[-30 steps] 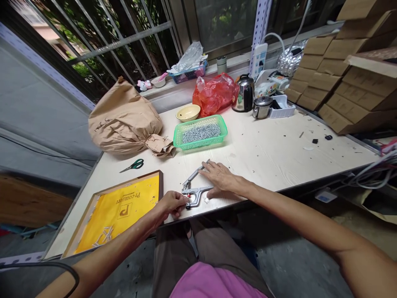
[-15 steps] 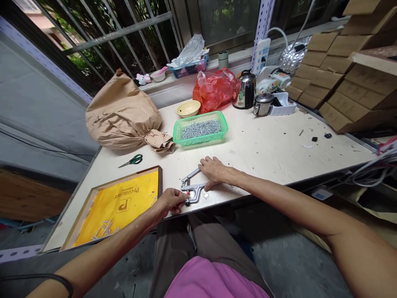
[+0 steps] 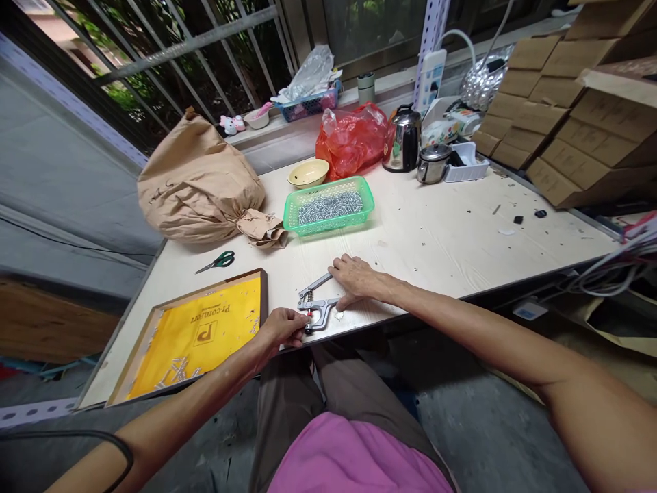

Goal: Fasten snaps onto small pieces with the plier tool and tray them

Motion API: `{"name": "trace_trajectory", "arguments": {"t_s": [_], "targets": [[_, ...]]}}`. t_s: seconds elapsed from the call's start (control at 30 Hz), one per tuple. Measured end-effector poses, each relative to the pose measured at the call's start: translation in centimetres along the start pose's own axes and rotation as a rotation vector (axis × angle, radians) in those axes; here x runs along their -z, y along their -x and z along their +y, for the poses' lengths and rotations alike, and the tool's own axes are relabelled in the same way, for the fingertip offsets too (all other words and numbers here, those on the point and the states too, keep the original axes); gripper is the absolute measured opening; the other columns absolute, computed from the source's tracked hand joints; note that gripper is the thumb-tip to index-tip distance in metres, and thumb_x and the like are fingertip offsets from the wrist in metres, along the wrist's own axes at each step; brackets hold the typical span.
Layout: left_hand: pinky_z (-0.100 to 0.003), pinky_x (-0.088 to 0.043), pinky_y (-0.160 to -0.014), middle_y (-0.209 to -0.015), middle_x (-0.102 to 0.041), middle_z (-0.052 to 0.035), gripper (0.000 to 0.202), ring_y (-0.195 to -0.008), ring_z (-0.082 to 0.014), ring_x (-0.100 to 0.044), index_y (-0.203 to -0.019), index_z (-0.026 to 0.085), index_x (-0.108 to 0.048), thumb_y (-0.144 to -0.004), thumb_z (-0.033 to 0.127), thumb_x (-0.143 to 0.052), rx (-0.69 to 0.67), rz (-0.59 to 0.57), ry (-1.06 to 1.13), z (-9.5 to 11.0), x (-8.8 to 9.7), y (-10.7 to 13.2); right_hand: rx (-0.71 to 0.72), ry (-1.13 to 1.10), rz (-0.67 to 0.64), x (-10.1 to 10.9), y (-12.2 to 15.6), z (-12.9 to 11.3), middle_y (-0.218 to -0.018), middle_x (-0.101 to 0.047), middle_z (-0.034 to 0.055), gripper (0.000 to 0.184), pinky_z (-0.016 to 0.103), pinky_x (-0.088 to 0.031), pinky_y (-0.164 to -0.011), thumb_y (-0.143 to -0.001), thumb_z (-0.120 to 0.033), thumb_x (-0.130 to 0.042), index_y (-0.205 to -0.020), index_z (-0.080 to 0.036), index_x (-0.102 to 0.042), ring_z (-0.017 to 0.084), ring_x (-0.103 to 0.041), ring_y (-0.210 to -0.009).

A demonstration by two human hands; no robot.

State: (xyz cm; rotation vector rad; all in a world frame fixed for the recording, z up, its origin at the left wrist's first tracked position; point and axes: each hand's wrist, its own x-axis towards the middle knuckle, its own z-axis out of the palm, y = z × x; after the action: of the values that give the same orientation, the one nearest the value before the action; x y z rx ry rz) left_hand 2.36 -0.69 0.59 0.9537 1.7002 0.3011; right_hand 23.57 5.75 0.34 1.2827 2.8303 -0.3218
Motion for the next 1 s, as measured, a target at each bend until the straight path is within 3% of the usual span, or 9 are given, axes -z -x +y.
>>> {"name": "trace_trajectory", "arguments": {"t_s": [0.13, 0.33, 0.4, 0.5, 0.57, 0.63, 0.7, 0.8, 1.0], "targets": [[-0.020, -0.044, -0.043, -0.041, -0.050, 0.0050, 0.022, -0.035, -0.0074, -0.048, -0.068, 0.012, -0.058, -0.076, 0.030, -0.068, 0.014, 0.017, -0.011, -0.1, -0.3, -0.1, 0.009, 0.001, 0.002, -0.3, 0.0, 0.1, -0.113, -0.053, 0.0161, 0.075, 0.037, -0.040, -0.080, -0.060, -0.057, -0.076, -0.114, -0.010, -0.053, 0.029, -0.045, -0.102], [-0.024, -0.049, -0.053, -0.048, -0.053, 0.0024, 0.023, -0.044, -0.0105, -0.055, -0.068, 0.013, -0.058, -0.081, 0.031, -0.060, -0.034, 0.020, -0.075, -0.4, 0.1, 0.6, -0.030, 0.001, 0.009, -0.3, 0.4, -0.2, -0.108, -0.055, 0.0128, 0.054, 0.036, -0.038, -0.080, -0.070, -0.050, -0.072, -0.107, -0.014, -0.057, 0.028, -0.046, -0.102], [-0.027, -0.051, -0.061, -0.060, -0.059, -0.0012, 0.022, -0.057, -0.0137, -0.060, -0.073, 0.013, -0.062, -0.083, 0.032, -0.057, -0.206, 0.131, -0.263, -0.5, 0.2, 1.1, -0.034, -0.004, 0.025, -0.3, 0.6, -0.4, -0.105, -0.056, 0.0120, 0.048, 0.035, -0.038, -0.080, -0.072, -0.047, -0.072, -0.105, -0.014, -0.058, 0.026, -0.047, -0.101], [-0.034, -0.049, -0.081, -0.092, -0.064, -0.0078, 0.021, -0.090, -0.0208, -0.061, -0.095, 0.015, -0.065, -0.084, 0.030, -0.055, -0.624, 0.319, -0.596, -0.2, -0.2, 1.3, -0.039, -0.015, 0.041, -0.4, 0.8, -0.7, -0.105, -0.056, 0.0124, 0.047, 0.034, -0.039, -0.079, -0.071, -0.044, -0.073, -0.104, -0.014, -0.058, 0.026, -0.047, -0.100], [-0.038, -0.045, -0.092, -0.113, -0.059, -0.0106, 0.031, -0.108, -0.0245, -0.054, -0.111, 0.016, -0.060, -0.082, 0.028, -0.058, -0.835, 0.305, -0.763, 0.3, -0.9, 0.7, -0.050, -0.017, 0.038, -0.4, 0.8, -0.9, -0.106, -0.055, 0.0135, 0.049, 0.034, -0.040, -0.079, -0.071, -0.045, -0.073, -0.106, -0.013, -0.058, 0.026, -0.047, -0.101], [-0.040, -0.041, -0.098, -0.129, -0.051, -0.0132, 0.044, -0.119, -0.0273, -0.045, -0.121, 0.014, -0.053, -0.079, 0.026, -0.063, -0.938, 0.238, -0.895, 1.2, -1.5, -0.2, -0.062, -0.012, 0.015, -0.3, 0.7, -1.1, -0.107, -0.055, 0.0145, 0.053, 0.035, -0.041, -0.080, -0.070, -0.044, -0.073, -0.109, -0.012, -0.057, 0.027, -0.047, -0.102], [-0.041, -0.039, -0.101, -0.135, -0.046, -0.0154, 0.054, -0.123, -0.0285, -0.041, -0.127, 0.012, -0.047, -0.078, 0.027, -0.065, -0.962, 0.169, -0.991, 2.1, -1.8, -1.3, -0.066, -0.016, -0.027, -0.1, 0.6, -1.3, -0.109, -0.054, 0.0154, 0.060, 0.036, -0.042, -0.080, -0.068, -0.044, -0.075, -0.114, -0.011, -0.055, 0.028, -0.046, -0.102], [-0.041, -0.041, -0.096, -0.126, -0.052, -0.0147, 0.058, -0.116, -0.0278, -0.046, -0.129, 0.012, -0.043, -0.079, 0.033, -0.064, -0.946, 0.082, -1.082, 3.3, -1.8, -2.2, -0.095, -0.024, -0.076, 0.4, 0.5, -1.5, -0.114, -0.053, 0.0165, 0.069, 0.036, -0.044, -0.080, -0.064, -0.045, -0.077, -0.118, -0.008, -0.054, 0.029, -0.046, -0.104], [-0.036, -0.045, -0.086, -0.108, -0.057, -0.0111, 0.042, -0.103, -0.0256, -0.050, -0.115, 0.014, -0.054, -0.079, 0.036, -0.061, -0.920, 0.103, -1.173, 4.5, -1.7, -2.6, -0.140, 0.069, -0.155, 1.7, -0.1, -2.2, -0.103, -0.060, 0.0138, 0.037, 0.034, -0.043, -0.079, -0.073, -0.037, -0.071, -0.100, -0.012, -0.064, 0.027, -0.052, -0.101]]}}
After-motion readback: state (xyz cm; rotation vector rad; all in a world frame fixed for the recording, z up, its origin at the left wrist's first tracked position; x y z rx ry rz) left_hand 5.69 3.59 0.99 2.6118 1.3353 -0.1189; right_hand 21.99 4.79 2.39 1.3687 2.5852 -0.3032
